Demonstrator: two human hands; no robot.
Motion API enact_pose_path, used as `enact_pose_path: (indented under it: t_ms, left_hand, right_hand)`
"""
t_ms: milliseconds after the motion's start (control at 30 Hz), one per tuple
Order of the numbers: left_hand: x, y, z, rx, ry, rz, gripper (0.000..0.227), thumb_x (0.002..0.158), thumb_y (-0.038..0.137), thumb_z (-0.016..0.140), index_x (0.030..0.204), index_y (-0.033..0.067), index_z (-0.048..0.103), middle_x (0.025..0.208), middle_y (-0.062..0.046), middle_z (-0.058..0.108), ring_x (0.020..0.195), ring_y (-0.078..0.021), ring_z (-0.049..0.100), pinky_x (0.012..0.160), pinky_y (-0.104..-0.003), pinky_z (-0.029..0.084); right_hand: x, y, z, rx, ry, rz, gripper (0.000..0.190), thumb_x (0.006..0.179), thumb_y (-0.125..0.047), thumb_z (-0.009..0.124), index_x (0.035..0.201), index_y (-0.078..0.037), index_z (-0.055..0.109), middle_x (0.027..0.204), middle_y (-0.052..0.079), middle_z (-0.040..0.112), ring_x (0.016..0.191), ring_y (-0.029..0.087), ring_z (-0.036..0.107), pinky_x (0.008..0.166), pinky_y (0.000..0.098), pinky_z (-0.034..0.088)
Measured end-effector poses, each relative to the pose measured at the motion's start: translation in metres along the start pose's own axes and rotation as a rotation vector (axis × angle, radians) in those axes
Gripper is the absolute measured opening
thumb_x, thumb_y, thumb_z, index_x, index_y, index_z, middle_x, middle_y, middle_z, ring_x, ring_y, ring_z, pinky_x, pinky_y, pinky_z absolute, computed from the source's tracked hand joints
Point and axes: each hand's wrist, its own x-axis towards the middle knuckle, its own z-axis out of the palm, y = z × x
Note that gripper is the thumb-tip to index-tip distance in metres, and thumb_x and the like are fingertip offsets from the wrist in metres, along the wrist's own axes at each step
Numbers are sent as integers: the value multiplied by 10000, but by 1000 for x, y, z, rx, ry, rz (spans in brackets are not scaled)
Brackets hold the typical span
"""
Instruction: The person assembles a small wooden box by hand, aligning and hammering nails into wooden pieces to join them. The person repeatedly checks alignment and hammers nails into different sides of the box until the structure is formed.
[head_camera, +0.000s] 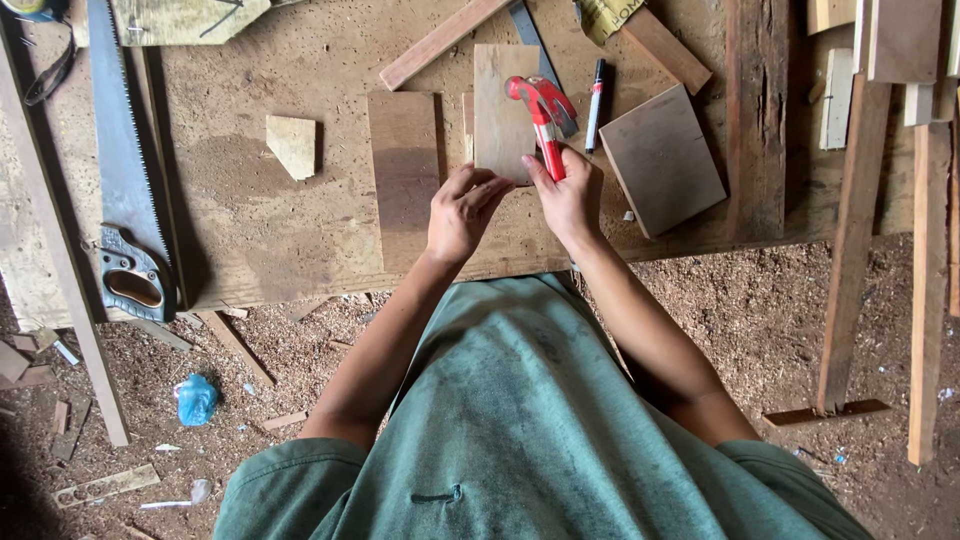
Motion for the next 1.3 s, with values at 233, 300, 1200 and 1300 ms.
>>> enact_pose_path:
  t_ms: [233, 300, 1200, 1300]
  left_hand:
    - [8, 1, -3, -15, -82, -80, 145, 878, 135, 810, 1011, 80, 792, 979, -80, 739, 907, -271, 706, 903, -396, 558]
    - [14, 0, -5, -22, -122, -114, 136, 872, 136, 817, 994, 77, 802, 975, -86, 754, 891, -276, 710, 835, -378, 559]
    - [42, -5, -22, -136, -217, -195, 107, 861, 148, 829, 962, 110, 828, 920, -55, 781, 776, -195, 699, 744, -333, 558]
    - [42, -5, -22, -96, -216, -133, 102, 862, 175, 830, 950, 123, 828, 922, -43, 779, 809, -209, 693, 782, -344, 547]
  right_hand:
    - [-2, 7, 2, 25, 4, -19, 330, 970, -196, 809, 789, -45, 577, 630, -6, 493, 574, 110, 411, 537, 311, 342]
    - [-2, 18, 5, 34, 14, -26, 311, 968, -180, 806, 787, -52, 587, 630, -9, 508, 567, 106, 420, 533, 314, 340]
    - [4, 20, 16, 151, 6, -34, 377, 980, -231, 796, 766, -64, 535, 639, -11, 462, 574, 110, 383, 527, 327, 304]
    - [2, 17, 12, 79, 23, -56, 359, 976, -244, 796, 779, -62, 557, 632, -13, 481, 572, 109, 403, 522, 325, 324]
